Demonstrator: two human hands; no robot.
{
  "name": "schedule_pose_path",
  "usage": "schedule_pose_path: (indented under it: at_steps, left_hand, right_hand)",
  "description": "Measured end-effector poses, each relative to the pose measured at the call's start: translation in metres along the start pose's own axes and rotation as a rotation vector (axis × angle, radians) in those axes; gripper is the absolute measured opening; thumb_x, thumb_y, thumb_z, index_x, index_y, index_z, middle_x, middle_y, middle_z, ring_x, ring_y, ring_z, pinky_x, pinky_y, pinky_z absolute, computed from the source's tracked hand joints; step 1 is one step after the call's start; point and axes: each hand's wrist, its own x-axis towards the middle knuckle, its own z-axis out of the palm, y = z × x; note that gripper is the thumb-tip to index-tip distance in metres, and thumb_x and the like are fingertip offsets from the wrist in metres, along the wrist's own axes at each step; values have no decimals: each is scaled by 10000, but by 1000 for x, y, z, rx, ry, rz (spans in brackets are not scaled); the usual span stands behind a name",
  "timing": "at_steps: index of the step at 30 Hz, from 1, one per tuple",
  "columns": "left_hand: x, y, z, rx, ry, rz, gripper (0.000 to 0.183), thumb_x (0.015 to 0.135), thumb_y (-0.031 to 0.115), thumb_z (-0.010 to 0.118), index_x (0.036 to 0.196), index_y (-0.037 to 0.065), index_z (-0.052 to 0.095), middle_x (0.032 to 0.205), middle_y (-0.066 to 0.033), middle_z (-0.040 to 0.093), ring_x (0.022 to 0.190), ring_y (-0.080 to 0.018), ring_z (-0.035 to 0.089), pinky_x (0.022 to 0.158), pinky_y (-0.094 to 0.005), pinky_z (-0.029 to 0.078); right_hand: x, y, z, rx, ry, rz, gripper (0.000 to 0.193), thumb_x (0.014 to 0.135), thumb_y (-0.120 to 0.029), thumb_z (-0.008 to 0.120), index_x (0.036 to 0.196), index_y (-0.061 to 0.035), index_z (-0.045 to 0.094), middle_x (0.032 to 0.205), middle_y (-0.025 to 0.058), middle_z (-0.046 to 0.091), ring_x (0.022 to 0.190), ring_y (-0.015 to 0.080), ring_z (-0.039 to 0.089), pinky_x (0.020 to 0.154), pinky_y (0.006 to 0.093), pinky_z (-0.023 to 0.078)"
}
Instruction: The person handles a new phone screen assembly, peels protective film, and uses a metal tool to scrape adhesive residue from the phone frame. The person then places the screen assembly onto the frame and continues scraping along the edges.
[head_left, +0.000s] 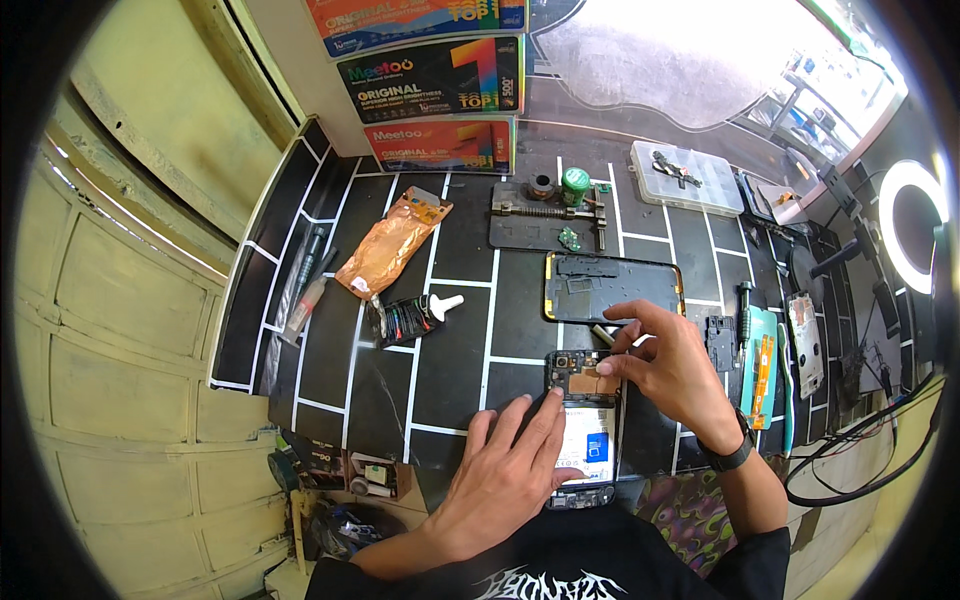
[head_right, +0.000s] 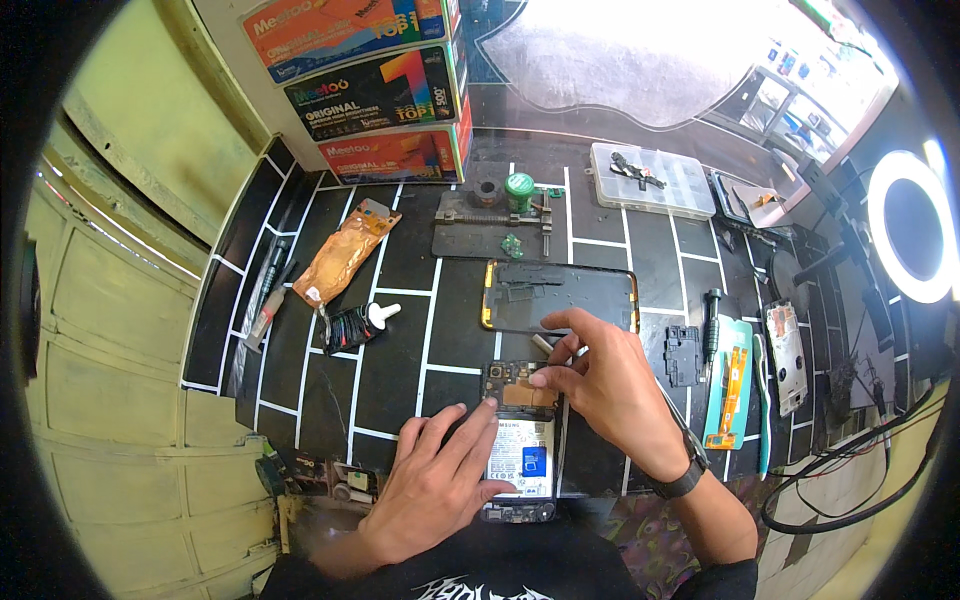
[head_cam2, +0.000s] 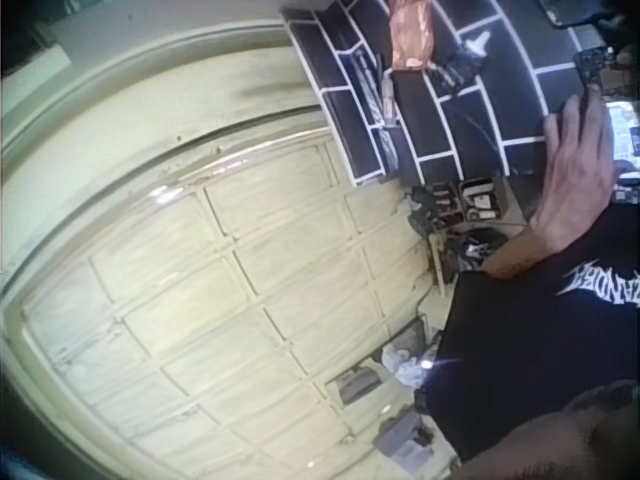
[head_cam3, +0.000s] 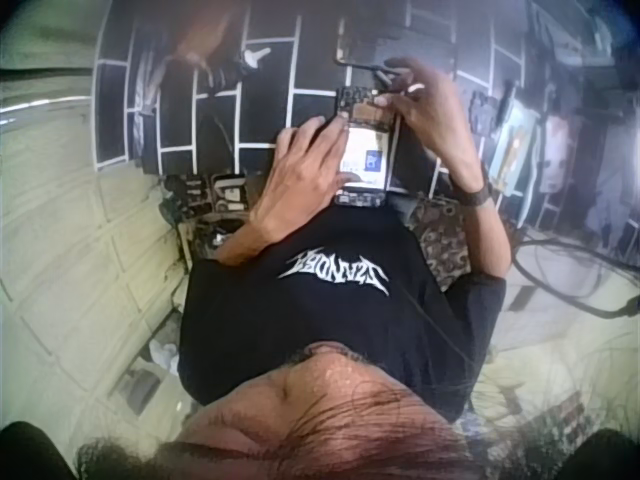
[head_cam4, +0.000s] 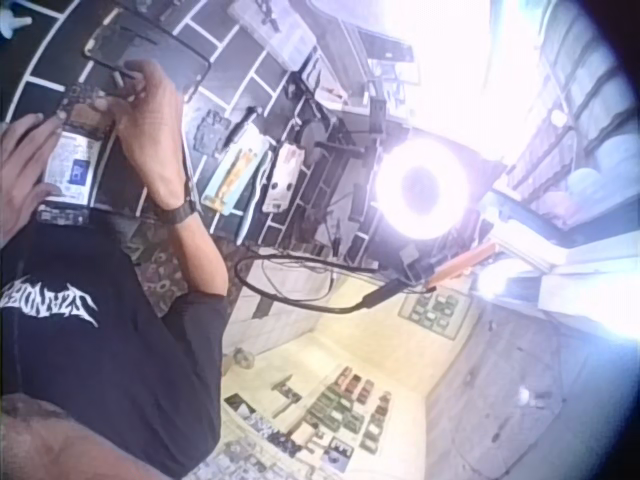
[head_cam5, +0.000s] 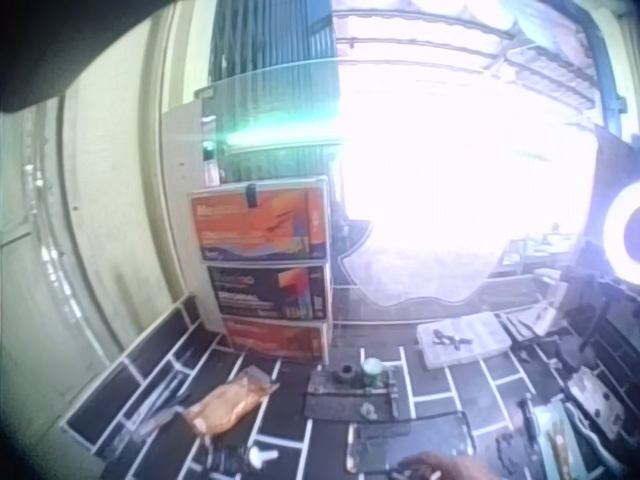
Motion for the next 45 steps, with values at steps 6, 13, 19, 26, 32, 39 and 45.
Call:
schedule_pose_path:
  at_steps: [6, 13, 19, 26, 32, 39, 45]
  left_hand:
    - [0, 0, -1, 6, -1, -4, 681, 838, 388, 785, 1313, -68, 615, 1452, -158, 548, 1239, -335, 513, 995, -457, 413]
    - [-1, 0, 0, -2, 0, -6, 677, 840, 389, 786, 1313, -66, 619, 1455, -153, 547, 1246, -333, 508, 1000, -457, 403]
    - [-1, -1, 0, -3, 6, 0, 665, 848, 392, 786, 1301, -68, 628, 1456, -154, 549, 1248, -333, 508, 1000, -456, 403]
    - [-2, -1, 1, -17, 9, -1, 654, 846, 381, 793, 1291, -70, 635, 1454, -158, 553, 1245, -341, 509, 994, -461, 408]
    - [-1, -1, -1, -11, 3, 6, 645, 845, 373, 795, 1284, -73, 639, 1441, -163, 562, 1238, -341, 514, 993, -459, 407]
    - [1, -1, -1, -10, -1, 17, 640, 862, 389, 774, 1276, -79, 639, 1429, -169, 566, 1232, -343, 517, 989, -462, 411]
    - [2, -1, -2, -14, -3, 16, 636, 868, 393, 769, 1272, -79, 632, 1423, -173, 567, 1226, -342, 522, 990, -461, 412]
  right_hand:
    - [1, -7, -2, -15, -11, 8, 442, 819, -28, 823, 1216, 44, 644, 856, 142, 732, 703, 203, 738, 600, 335, 542]
    - [0, 1, -1, -12, -7, -36, 445, 824, -21, 821, 1229, 33, 644, 849, 114, 728, 730, 180, 745, 612, 307, 539]
    - [-3, 3, 1, 15, 24, -44, 427, 826, -16, 808, 1218, 40, 649, 854, 134, 738, 751, 211, 761, 622, 324, 565]
    - [-4, 6, 2, 10, 50, -1, 430, 835, 32, 811, 1234, 28, 649, 842, 69, 722, 776, 117, 732, 653, 252, 552]
    - [-3, 3, 4, -26, 82, -58, 430, 817, 20, 798, 1214, 69, 641, 854, 164, 747, 754, 237, 771, 615, 327, 571]
    - [4, 2, 0, -169, 75, -100, 531, 758, -9, 859, 1240, 50, 644, 766, 127, 743, 678, 159, 726, 617, 284, 553]
    - [11, -5, -3, -200, 22, -86, 540, 749, 3, 851, 1245, 50, 642, 757, 125, 747, 673, 153, 718, 624, 291, 549]
